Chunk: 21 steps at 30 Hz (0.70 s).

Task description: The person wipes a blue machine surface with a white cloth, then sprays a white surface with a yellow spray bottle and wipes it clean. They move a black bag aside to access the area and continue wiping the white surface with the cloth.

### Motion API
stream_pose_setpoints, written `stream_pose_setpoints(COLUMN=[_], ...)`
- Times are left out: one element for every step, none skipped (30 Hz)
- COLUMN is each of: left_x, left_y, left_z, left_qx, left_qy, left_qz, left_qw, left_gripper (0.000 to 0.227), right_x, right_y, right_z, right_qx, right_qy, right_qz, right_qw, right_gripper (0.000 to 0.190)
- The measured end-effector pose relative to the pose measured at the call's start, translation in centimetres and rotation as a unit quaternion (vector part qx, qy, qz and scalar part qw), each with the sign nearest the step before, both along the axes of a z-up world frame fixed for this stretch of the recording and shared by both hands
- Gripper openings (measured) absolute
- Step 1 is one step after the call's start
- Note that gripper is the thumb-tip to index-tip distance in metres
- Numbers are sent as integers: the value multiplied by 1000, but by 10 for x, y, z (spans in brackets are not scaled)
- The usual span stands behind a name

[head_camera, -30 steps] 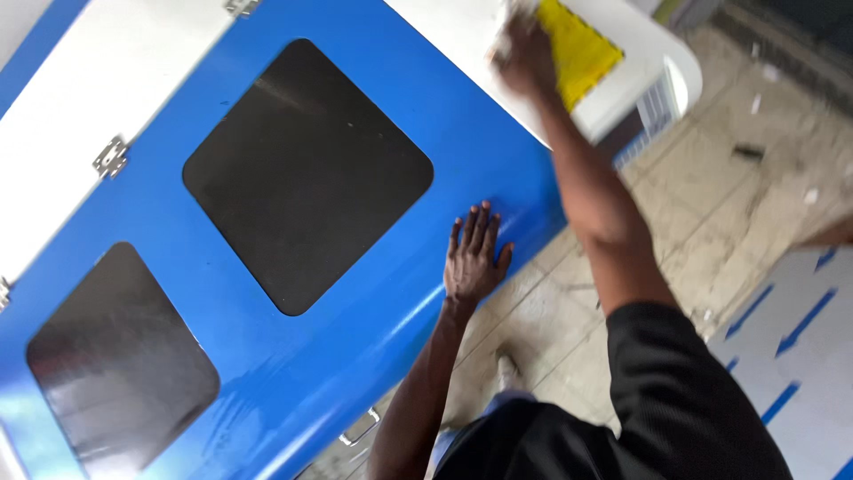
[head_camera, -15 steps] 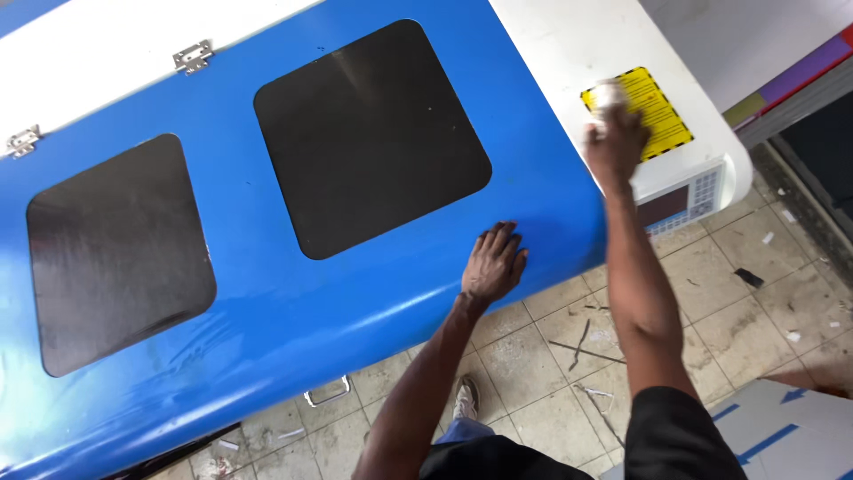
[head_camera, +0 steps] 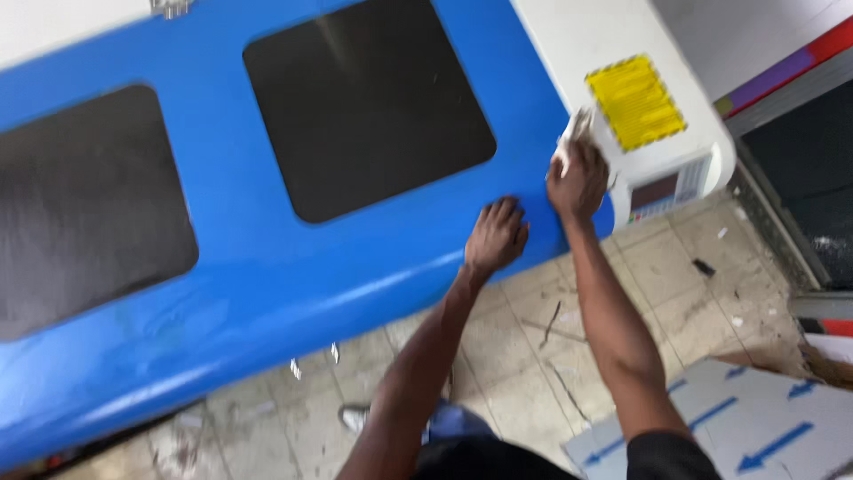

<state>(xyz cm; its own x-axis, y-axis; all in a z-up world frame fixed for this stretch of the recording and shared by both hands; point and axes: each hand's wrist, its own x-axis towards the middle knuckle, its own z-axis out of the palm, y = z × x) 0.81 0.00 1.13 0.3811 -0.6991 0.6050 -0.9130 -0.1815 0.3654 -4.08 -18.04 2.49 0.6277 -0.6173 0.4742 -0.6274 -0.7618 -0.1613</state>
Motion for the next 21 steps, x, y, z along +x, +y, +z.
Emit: stream_pose_setpoints(left_x=[-8,2,11,24,38,32,44,54,64,69,75,91,100,104,107,113,118,122,111,108,106], left_y=[20,27,34,62,88,134,183,229,275,322,369,415,443,474,505,515,525,536,523,507,491], left_z=[1,6,12,11,8,-1,2,3,5,7,10,15,20,24,27,21,15,8,-2,-11,-19], left_qx=[8,-3,-14,-25,-20,-2,-1,38,78,78,114,141,134,128,120,117,107,100,99,60,20], left_qy=[11,99,185,174,175,193,200,171,140,138,107,68,61,126,190,190,157,126,127,77,27], left_qz=[6,-45,-96,-87,-88,-84,-70,11,90,89,235,378,380,429,474,475,496,516,516,511,504], left_qw=[1000,994,978,981,980,978,977,985,983,983,959,912,913,885,852,852,847,842,841,854,863], left_gripper=[22,21,23,23,29,40,40,43,47,47,54,64,64,67,70,70,66,61,61,54,47], right_x=[-11,-5,0,2,6,-8,-3,-6,-8,-12,-15,-6,0,2,5,7,9,8,6,8,10], right_y=[12,10,9,5,-1,11,14,16,17,21,26,29,37,47,58,73,87,104,131,156,181], right_z=[-2,4,11,15,18,9,11,14,17,18,20,26,27,27,27,21,15,8,11,15,20], right_qx=[8,-17,-42,-52,-50,-32,-26,-35,-43,-43,-55,-71,-75,-63,-52,-54,-46,-37,-38,-6,26], right_qy=[11,-25,-62,-72,-81,-74,-69,-71,-73,-75,-90,-113,-122,-111,-99,-101,-100,-96,-95,-98,-101], right_qz=[6,18,30,42,41,42,55,57,59,57,59,64,65,33,1,2,3,4,5,18,31], right_qw=[1000,999,997,995,995,996,996,995,995,995,993,989,988,991,994,993,994,995,995,995,994], right_gripper=[40,36,33,33,29,24,24,22,20,20,21,22,22,21,20,20,23,26,26,26,26])
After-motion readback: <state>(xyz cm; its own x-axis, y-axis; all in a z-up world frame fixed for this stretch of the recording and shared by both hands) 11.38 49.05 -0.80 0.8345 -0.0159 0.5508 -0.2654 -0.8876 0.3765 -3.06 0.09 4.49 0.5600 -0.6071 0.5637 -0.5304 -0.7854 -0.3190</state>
